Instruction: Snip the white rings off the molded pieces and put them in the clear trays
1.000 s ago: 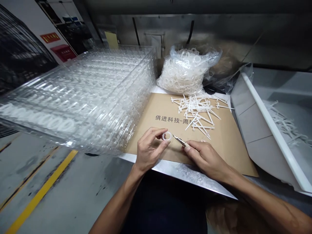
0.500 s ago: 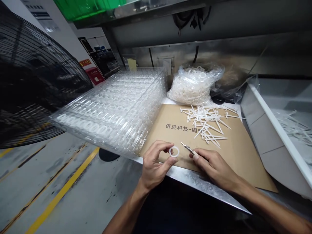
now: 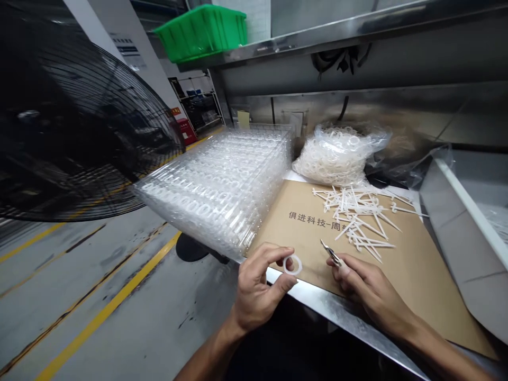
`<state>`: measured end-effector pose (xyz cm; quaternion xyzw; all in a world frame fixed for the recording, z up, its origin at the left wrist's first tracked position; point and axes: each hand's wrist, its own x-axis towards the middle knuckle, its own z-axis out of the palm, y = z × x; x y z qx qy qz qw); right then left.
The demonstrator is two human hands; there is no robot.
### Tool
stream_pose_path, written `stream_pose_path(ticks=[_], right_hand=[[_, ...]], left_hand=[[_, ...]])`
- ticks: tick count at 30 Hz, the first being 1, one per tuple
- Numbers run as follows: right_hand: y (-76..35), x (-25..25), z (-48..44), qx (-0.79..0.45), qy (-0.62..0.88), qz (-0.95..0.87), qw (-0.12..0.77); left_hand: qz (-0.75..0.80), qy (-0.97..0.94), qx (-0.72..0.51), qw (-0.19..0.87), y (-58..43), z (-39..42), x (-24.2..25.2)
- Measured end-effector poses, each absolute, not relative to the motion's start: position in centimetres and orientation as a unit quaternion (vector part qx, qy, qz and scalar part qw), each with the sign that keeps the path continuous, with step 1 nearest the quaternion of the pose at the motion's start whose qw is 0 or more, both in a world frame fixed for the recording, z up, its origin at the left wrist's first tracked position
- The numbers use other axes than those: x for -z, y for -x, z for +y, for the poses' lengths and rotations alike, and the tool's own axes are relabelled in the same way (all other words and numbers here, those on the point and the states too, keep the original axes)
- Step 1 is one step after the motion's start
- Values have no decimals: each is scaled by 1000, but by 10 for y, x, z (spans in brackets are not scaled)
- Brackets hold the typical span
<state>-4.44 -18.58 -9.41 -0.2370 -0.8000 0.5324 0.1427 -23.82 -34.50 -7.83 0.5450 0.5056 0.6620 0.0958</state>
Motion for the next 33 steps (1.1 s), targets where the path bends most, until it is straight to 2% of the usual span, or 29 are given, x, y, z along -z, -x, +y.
stream_pose_path(ticks=[4, 8, 16, 25, 29, 33], right_hand=[[42, 105, -182, -556, 278, -767, 156], [40, 126, -174, -569, 311, -742, 169], [39, 140, -169, -618, 331, -694, 166], [37, 147, -165, -608, 298, -718, 158], [38, 145, -166, -589, 263, -753, 132], [42, 128, -176, -559, 232, -781, 155]], left_hand=[[509, -522, -675, 113, 247, -368, 59], [543, -501, -668, 87, 268, -400, 34], [638, -505, -563, -145, 341, -418, -12], [712, -606, -340, -100, 374, -400, -35], [719, -559, -381, -158, 361, -408, -38], [626, -571, -481, -226, 315, -408, -25]])
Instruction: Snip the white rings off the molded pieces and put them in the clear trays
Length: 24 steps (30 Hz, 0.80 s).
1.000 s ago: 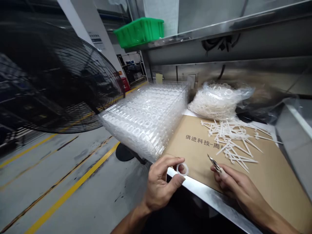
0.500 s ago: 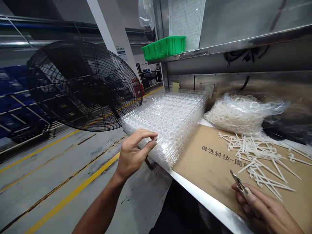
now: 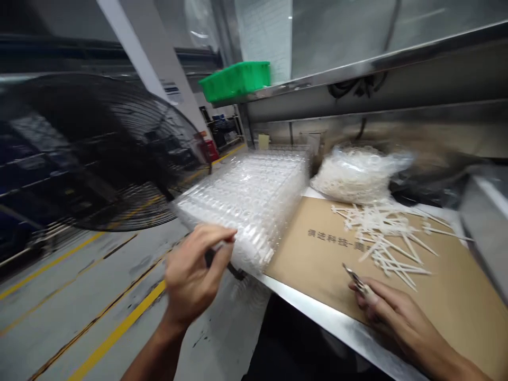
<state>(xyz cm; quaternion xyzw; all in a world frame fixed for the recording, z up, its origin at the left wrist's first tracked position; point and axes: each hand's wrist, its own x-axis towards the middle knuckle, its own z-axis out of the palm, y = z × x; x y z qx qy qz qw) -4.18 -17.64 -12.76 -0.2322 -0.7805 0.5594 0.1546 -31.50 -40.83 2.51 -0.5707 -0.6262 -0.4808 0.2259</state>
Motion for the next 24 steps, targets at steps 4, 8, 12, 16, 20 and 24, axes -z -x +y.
stream_pose_path(ticks=[4, 8, 12, 16, 20, 24], right_hand=[[47, 107, -185, -520, 176, -809, 211], [48, 96, -184, -384, 73, -863, 320], [50, 95, -189, -223, -72, -892, 386], [54, 103, -193, -150, -109, -904, 385], [56, 110, -190, -130, -110, -899, 404], [57, 113, -186, -106, -90, -901, 410]], left_hand=[[-544, 674, 475, 155, 271, -389, 6], [-537, 693, 475, 70, 260, -334, 40], [-592, 710, 379, -32, 259, -267, 61], [-559, 779, 275, -75, 241, -220, 80], [-507, 839, 193, -48, 220, -187, 98], [-543, 820, 180, 19, 223, -162, 105]])
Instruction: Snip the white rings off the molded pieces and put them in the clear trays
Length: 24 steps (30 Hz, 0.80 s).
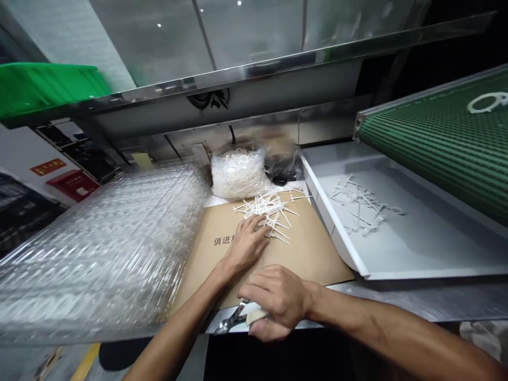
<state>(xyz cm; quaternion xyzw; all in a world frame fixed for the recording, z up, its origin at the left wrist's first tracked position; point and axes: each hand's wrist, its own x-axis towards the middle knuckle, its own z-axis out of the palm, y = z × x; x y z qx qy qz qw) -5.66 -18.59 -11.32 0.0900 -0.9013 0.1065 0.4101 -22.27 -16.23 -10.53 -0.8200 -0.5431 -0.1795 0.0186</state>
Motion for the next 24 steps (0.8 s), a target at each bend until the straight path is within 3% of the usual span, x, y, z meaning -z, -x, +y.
stream_pose_path(ticks=[4, 16, 24], right_hand=[[58, 117, -185, -70, -70, -920, 379], [62, 119, -185, -54, -38, -939, 337], [60, 110, -185, -78, -6, -970, 231]], left_hand=[[-573, 797, 183, 64, 242, -145, 98], [-526, 843, 107, 41, 249, -112, 87], [-465, 869, 169, 17, 216, -80, 23]])
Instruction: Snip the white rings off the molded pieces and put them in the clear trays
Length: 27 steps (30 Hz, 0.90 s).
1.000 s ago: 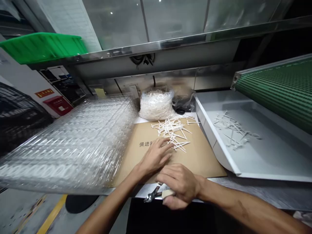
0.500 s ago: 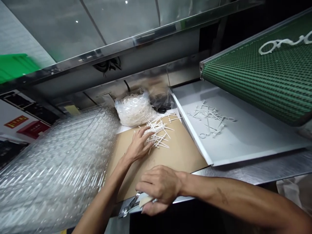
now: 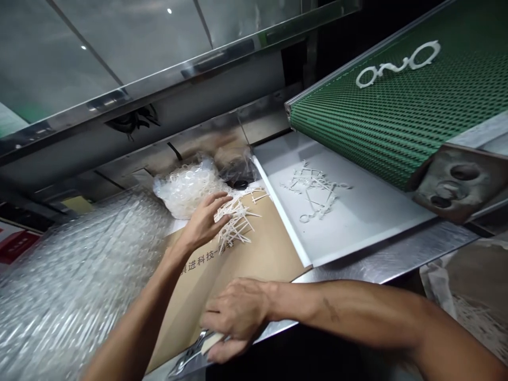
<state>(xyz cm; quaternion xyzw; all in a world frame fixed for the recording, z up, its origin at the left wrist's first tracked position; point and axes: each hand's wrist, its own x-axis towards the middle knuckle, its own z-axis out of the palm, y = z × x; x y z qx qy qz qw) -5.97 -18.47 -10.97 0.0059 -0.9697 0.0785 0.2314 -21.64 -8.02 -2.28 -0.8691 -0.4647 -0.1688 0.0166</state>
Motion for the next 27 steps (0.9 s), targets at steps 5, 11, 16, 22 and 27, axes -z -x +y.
stream_pose_path(ticks=[5, 11, 16, 22, 27], right_hand=[[59, 106, -183, -72, -2, -973, 219], [49, 97, -178, -130, 8, -976, 176], [43, 86, -177, -189, 0, -973, 130], [44, 91, -178, -137, 4, -980, 142], [48, 102, -184, -65, -2, -980, 189]], left_hand=[[-377, 910, 169, 12, 129, -69, -7], [-318, 945, 74, -1, 37, -53, -2], [-346, 938, 9, 12, 6, -46, 0], [-337, 923, 185, 22, 34, -60, -24], [-381, 877, 289, 42, 104, -100, -49]])
